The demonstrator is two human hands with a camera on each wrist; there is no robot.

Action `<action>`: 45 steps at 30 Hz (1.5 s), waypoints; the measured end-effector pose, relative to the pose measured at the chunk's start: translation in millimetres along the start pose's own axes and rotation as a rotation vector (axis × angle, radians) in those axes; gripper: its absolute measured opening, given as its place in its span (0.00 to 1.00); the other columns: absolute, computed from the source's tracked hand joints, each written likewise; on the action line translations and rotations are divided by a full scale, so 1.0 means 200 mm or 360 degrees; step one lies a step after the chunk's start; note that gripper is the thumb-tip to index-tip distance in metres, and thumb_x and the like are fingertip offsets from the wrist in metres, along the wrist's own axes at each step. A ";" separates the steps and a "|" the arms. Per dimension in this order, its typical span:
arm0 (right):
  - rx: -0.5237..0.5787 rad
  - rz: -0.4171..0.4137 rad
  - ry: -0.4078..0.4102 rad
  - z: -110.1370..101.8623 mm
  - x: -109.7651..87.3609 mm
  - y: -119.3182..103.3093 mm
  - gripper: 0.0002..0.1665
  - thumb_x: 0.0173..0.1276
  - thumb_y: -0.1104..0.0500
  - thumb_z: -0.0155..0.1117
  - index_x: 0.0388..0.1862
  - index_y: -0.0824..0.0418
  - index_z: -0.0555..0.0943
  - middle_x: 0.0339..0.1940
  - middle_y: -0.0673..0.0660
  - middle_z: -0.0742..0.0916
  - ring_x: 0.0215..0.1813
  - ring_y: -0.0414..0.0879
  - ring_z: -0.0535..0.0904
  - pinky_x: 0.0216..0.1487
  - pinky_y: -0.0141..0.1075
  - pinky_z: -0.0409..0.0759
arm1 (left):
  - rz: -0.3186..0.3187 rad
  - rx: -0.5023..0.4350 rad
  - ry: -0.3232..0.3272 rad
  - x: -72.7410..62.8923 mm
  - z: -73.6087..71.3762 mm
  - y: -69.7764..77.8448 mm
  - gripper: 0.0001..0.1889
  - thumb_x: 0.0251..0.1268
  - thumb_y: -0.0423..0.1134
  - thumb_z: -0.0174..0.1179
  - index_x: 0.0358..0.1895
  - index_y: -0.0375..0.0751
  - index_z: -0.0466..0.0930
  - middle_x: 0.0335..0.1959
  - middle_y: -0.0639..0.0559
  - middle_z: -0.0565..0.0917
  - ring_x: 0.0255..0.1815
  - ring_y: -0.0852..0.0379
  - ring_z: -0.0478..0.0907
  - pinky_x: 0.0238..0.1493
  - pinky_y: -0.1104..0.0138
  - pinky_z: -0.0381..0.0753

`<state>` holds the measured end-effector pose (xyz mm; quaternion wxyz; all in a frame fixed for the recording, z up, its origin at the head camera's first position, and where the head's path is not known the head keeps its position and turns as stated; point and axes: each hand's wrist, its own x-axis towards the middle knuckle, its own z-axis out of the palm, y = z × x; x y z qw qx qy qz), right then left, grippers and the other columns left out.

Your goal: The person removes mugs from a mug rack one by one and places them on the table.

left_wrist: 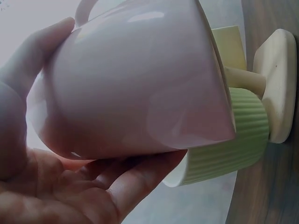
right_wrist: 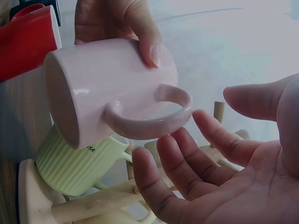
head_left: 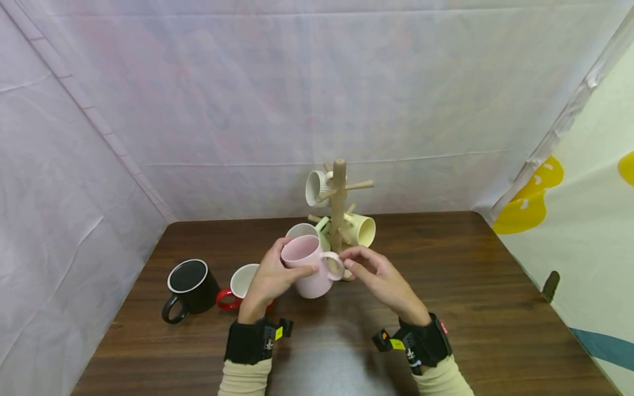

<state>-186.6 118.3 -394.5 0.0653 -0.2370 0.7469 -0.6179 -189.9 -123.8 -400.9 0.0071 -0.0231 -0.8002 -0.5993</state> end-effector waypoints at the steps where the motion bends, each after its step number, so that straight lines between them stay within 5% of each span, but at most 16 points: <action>1: 0.0006 -0.0001 -0.0003 0.00 0.00 0.00 0.15 0.76 0.57 0.57 0.56 0.63 0.78 0.51 0.62 0.82 0.46 0.52 0.81 0.48 0.38 0.81 | 0.0010 0.0001 -0.0007 0.00 0.00 0.00 0.41 0.46 0.42 0.79 0.65 0.41 0.69 0.55 0.44 0.80 0.54 0.48 0.78 0.57 0.52 0.77; 10: 0.0146 0.0119 -0.0054 0.03 0.01 0.01 0.18 0.77 0.54 0.55 0.57 0.65 0.77 0.49 0.65 0.81 0.47 0.59 0.81 0.45 0.44 0.83 | 0.0087 -0.0046 -0.0087 0.00 0.02 -0.01 0.38 0.46 0.40 0.79 0.64 0.42 0.71 0.54 0.45 0.81 0.53 0.49 0.78 0.56 0.54 0.77; 20: 0.0382 0.0185 -0.0178 0.07 0.03 0.03 0.23 0.81 0.55 0.47 0.54 0.76 0.73 0.39 0.60 0.82 0.39 0.46 0.81 0.37 0.37 0.84 | 0.0109 -0.0050 -0.0124 0.01 0.03 0.00 0.40 0.44 0.39 0.80 0.64 0.42 0.71 0.53 0.45 0.82 0.53 0.49 0.79 0.56 0.54 0.76; 36: 0.0222 0.0217 -0.0159 0.14 0.04 0.07 0.29 0.81 0.47 0.45 0.31 0.73 0.68 0.23 0.54 0.71 0.26 0.43 0.69 0.31 0.34 0.72 | 0.0167 -0.0003 -0.0158 0.01 0.03 -0.01 0.42 0.41 0.36 0.80 0.64 0.43 0.71 0.52 0.46 0.82 0.52 0.50 0.79 0.55 0.57 0.76; 45: 0.0234 0.0188 -0.0243 0.16 0.04 0.07 0.29 0.83 0.52 0.40 0.29 0.75 0.65 0.23 0.55 0.69 0.26 0.44 0.66 0.32 0.32 0.67 | 0.0160 0.0007 -0.0166 0.00 0.02 -0.01 0.44 0.40 0.36 0.80 0.66 0.43 0.70 0.53 0.46 0.81 0.53 0.50 0.78 0.57 0.56 0.75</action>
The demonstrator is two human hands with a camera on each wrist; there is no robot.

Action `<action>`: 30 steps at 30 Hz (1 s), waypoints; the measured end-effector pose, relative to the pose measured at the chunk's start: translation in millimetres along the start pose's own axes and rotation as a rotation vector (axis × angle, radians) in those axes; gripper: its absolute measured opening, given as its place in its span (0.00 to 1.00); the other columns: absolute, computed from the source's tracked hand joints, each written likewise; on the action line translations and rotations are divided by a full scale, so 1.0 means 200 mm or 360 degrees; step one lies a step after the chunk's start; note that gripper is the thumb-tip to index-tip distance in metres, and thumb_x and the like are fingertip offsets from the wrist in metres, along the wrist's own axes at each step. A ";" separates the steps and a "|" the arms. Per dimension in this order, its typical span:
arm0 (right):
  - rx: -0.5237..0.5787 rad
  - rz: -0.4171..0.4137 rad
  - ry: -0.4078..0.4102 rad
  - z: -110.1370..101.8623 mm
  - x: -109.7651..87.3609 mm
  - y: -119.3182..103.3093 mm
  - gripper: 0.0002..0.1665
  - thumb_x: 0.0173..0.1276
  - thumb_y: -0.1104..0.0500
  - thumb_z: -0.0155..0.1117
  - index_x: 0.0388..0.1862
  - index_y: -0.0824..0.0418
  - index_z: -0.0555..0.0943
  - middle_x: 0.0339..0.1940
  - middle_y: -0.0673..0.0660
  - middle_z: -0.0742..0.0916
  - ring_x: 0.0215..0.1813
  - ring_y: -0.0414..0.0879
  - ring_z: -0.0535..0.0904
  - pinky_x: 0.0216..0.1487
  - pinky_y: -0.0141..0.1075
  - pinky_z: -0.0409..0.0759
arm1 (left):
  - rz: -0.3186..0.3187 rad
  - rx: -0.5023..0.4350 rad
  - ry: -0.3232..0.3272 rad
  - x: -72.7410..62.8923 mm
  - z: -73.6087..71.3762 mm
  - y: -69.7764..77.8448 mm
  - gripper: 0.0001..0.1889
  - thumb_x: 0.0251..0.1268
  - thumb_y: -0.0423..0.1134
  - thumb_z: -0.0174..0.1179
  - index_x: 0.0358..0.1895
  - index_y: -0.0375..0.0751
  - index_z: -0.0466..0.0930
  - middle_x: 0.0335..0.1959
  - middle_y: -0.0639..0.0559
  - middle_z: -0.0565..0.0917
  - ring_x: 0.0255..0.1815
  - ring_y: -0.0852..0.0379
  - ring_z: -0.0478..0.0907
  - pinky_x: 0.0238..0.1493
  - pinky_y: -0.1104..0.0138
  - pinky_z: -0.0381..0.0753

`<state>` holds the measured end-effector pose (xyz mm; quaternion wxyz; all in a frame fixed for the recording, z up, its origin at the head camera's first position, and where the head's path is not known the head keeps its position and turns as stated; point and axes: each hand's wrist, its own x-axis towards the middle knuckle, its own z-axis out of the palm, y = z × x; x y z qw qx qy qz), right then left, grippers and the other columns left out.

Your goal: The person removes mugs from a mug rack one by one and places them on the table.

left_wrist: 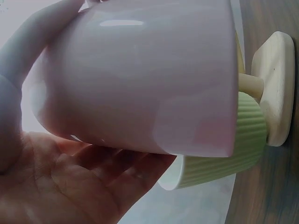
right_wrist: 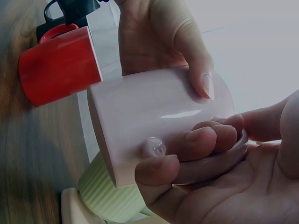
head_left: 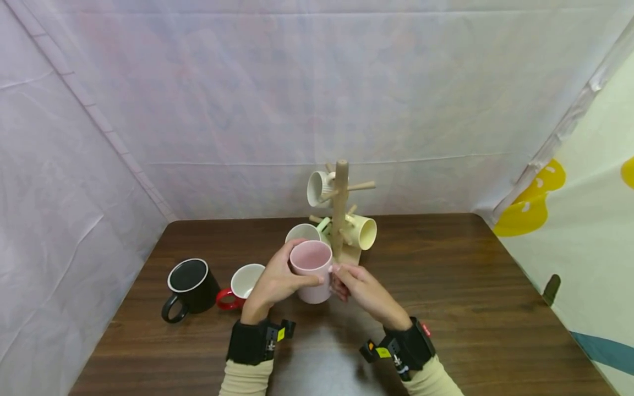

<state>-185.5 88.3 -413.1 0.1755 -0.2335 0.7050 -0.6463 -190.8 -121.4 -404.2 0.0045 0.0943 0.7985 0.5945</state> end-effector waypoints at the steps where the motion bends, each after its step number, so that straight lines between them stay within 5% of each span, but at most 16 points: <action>1: 0.0006 0.0002 -0.0007 0.00 0.00 0.00 0.28 0.83 0.52 0.40 0.29 0.76 0.65 0.23 0.55 0.69 0.26 0.45 0.66 0.33 0.32 0.67 | 0.0000 -0.0008 -0.0005 0.00 0.00 0.00 0.44 0.40 0.36 0.80 0.66 0.43 0.69 0.54 0.46 0.81 0.53 0.50 0.78 0.57 0.56 0.75; 15: 0.0092 0.0013 0.0002 0.03 0.01 0.01 0.28 0.83 0.52 0.39 0.27 0.75 0.60 0.22 0.54 0.67 0.26 0.44 0.64 0.32 0.31 0.65 | 0.0005 -0.0041 -0.0056 0.00 -0.02 -0.02 0.45 0.42 0.36 0.80 0.68 0.44 0.68 0.56 0.45 0.80 0.55 0.48 0.77 0.58 0.53 0.75; 30: 0.0238 0.0097 0.0020 0.05 0.04 0.06 0.22 0.81 0.58 0.39 0.22 0.63 0.60 0.21 0.51 0.64 0.23 0.42 0.60 0.28 0.30 0.60 | -0.0025 -0.0135 -0.0069 -0.02 -0.08 -0.01 0.44 0.51 0.38 0.76 0.72 0.42 0.64 0.65 0.43 0.75 0.60 0.46 0.76 0.59 0.53 0.77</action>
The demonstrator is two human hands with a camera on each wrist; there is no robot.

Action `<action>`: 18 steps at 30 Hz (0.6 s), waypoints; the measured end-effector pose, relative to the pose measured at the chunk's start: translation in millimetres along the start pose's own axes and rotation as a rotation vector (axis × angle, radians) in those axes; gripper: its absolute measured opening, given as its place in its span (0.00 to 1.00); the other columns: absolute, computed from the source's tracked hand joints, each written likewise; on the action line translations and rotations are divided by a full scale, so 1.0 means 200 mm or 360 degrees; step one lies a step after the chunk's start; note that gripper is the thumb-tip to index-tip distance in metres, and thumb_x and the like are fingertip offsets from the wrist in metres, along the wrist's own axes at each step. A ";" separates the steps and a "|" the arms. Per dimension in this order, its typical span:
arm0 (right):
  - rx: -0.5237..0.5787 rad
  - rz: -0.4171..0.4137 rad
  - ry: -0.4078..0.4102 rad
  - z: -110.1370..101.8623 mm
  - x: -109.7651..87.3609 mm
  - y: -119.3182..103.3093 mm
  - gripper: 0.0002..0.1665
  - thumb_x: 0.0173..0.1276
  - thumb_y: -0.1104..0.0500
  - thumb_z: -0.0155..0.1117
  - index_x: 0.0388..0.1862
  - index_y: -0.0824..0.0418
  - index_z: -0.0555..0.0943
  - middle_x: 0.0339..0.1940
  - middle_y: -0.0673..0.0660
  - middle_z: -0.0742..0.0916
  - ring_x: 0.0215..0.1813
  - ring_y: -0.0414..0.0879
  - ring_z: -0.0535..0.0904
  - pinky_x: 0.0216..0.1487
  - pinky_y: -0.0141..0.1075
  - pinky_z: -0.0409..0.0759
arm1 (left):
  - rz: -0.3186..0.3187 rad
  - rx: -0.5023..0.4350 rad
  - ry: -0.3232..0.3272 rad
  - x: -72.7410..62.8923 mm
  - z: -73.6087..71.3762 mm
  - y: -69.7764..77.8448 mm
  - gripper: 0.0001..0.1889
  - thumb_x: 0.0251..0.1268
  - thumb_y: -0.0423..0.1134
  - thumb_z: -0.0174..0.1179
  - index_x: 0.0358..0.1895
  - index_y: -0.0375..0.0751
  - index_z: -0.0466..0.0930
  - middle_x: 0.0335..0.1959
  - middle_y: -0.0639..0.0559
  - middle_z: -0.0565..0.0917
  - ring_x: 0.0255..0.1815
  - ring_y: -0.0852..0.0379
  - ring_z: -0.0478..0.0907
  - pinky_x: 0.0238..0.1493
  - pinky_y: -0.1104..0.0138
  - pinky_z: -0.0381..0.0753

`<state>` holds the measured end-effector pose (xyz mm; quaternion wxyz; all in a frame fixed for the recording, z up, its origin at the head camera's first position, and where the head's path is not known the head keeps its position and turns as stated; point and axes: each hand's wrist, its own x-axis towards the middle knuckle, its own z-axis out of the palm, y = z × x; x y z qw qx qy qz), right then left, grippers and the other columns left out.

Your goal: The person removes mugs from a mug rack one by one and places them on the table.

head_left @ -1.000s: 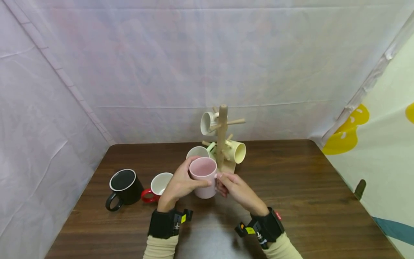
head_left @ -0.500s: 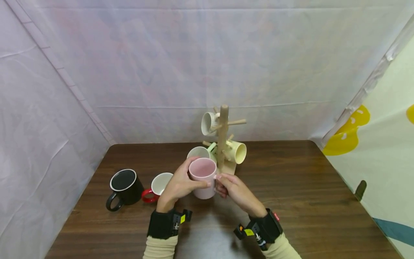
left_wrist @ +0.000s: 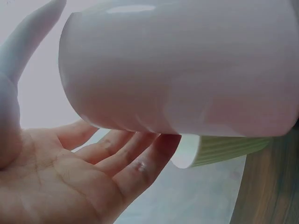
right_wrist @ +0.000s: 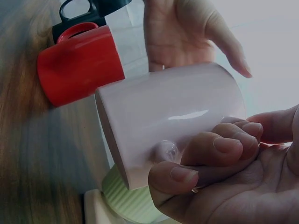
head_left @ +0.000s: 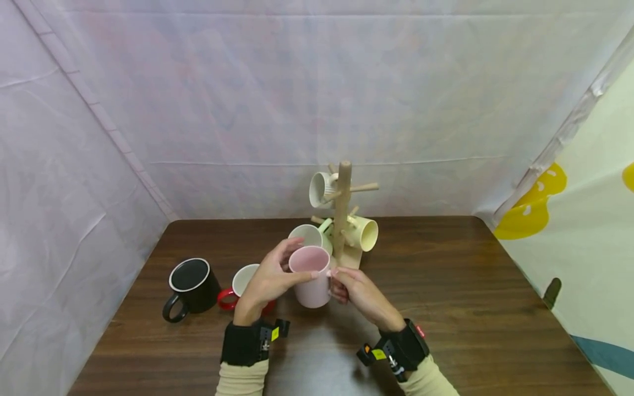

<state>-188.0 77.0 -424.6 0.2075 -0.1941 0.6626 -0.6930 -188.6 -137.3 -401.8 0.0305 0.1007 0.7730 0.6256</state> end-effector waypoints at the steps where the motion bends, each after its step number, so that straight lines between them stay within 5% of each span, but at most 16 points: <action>1: -0.0004 0.0003 0.0001 0.00 0.00 0.00 0.22 0.81 0.59 0.39 0.22 0.63 0.60 0.21 0.51 0.64 0.23 0.42 0.60 0.28 0.30 0.60 | -0.0004 0.0015 0.0005 0.00 0.00 0.00 0.43 0.51 0.39 0.76 0.72 0.43 0.64 0.66 0.43 0.75 0.60 0.47 0.76 0.59 0.53 0.77; 10: 0.0005 0.0015 -0.0059 0.01 0.02 0.04 0.22 0.80 0.57 0.41 0.22 0.62 0.60 0.21 0.51 0.64 0.23 0.42 0.60 0.29 0.30 0.60 | -0.0016 0.0090 0.0072 -0.02 -0.02 0.02 0.42 0.50 0.48 0.76 0.70 0.48 0.68 0.68 0.45 0.73 0.69 0.47 0.69 0.66 0.48 0.69; 18: -0.0003 -0.0007 -0.0115 0.03 0.04 0.07 0.22 0.79 0.58 0.43 0.23 0.67 0.59 0.21 0.51 0.65 0.22 0.41 0.60 0.27 0.31 0.60 | 0.0035 -0.0097 0.0149 -0.02 -0.03 0.02 0.35 0.55 0.40 0.74 0.67 0.43 0.71 0.67 0.46 0.74 0.67 0.45 0.72 0.66 0.50 0.71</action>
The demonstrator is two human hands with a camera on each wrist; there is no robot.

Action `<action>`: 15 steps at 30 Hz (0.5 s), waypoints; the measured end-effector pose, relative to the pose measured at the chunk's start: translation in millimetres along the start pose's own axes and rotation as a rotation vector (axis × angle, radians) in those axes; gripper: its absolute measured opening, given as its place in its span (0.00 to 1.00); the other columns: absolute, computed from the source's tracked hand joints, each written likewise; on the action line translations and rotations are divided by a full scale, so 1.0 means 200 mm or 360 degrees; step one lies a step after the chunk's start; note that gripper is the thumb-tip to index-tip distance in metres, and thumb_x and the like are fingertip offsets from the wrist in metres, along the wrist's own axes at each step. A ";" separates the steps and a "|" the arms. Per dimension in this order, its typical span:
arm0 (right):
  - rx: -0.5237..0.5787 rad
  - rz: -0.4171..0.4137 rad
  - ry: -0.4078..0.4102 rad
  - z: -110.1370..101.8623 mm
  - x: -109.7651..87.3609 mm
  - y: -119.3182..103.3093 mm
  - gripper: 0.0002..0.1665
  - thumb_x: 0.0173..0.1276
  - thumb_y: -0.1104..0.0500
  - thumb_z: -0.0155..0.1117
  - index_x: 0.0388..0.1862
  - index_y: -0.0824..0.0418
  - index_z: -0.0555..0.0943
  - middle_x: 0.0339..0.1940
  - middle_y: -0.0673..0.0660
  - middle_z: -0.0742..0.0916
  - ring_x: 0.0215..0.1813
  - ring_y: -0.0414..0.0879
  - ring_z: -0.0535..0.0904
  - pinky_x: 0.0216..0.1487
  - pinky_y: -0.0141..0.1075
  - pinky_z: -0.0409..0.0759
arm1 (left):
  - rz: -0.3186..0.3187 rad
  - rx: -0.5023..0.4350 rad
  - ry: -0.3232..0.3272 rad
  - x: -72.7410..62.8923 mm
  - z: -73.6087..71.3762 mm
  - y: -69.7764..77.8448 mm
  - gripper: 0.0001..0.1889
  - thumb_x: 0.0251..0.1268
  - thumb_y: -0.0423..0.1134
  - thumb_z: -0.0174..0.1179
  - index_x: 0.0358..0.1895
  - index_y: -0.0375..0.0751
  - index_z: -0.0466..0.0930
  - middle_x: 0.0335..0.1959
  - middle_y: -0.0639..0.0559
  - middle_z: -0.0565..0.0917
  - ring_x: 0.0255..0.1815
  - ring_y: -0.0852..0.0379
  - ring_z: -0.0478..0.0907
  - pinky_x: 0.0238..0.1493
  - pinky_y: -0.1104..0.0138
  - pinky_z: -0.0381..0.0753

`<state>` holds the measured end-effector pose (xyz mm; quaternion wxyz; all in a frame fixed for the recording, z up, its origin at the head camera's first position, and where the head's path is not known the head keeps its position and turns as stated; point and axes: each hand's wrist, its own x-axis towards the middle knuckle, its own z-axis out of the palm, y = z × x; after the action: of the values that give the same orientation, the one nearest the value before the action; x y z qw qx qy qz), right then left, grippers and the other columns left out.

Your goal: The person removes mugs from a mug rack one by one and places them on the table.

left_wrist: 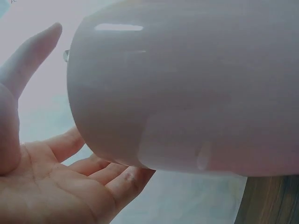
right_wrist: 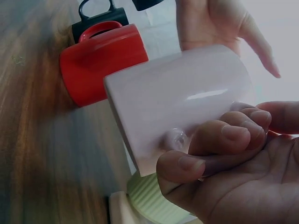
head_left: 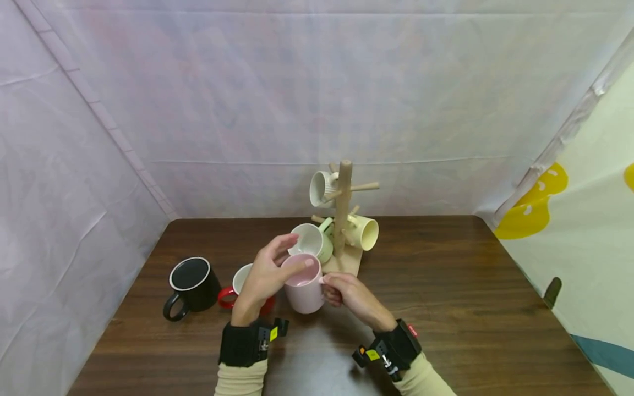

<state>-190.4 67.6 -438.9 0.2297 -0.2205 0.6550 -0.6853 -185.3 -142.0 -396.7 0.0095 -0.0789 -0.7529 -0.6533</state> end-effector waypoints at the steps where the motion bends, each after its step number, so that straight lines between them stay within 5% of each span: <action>1: -0.0002 -0.0005 -0.0002 0.00 0.00 0.00 0.23 0.79 0.58 0.43 0.23 0.68 0.59 0.20 0.51 0.65 0.22 0.41 0.61 0.27 0.30 0.60 | 0.0001 -0.0013 0.0008 0.00 0.00 0.00 0.34 0.55 0.40 0.74 0.66 0.43 0.71 0.67 0.46 0.74 0.67 0.45 0.72 0.67 0.50 0.71; 8: -0.0009 0.0000 0.0003 0.00 0.01 0.04 0.22 0.80 0.57 0.43 0.23 0.64 0.61 0.21 0.51 0.66 0.22 0.41 0.62 0.27 0.29 0.62 | -0.0007 0.0000 0.0034 0.01 -0.01 0.00 0.32 0.58 0.39 0.72 0.66 0.42 0.72 0.67 0.43 0.74 0.67 0.38 0.72 0.64 0.49 0.73; 15: -0.0051 0.0009 0.0009 0.00 0.02 0.06 0.25 0.79 0.57 0.45 0.27 0.77 0.59 0.21 0.51 0.67 0.23 0.42 0.63 0.28 0.30 0.63 | 0.0038 0.0010 0.0080 0.02 -0.02 0.00 0.30 0.57 0.39 0.73 0.64 0.40 0.74 0.64 0.43 0.76 0.68 0.40 0.69 0.67 0.48 0.69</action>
<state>-193.8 64.3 -451.8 0.2263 -0.2203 0.6671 -0.6747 -188.8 -145.6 -395.4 0.0365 -0.0713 -0.7535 -0.6526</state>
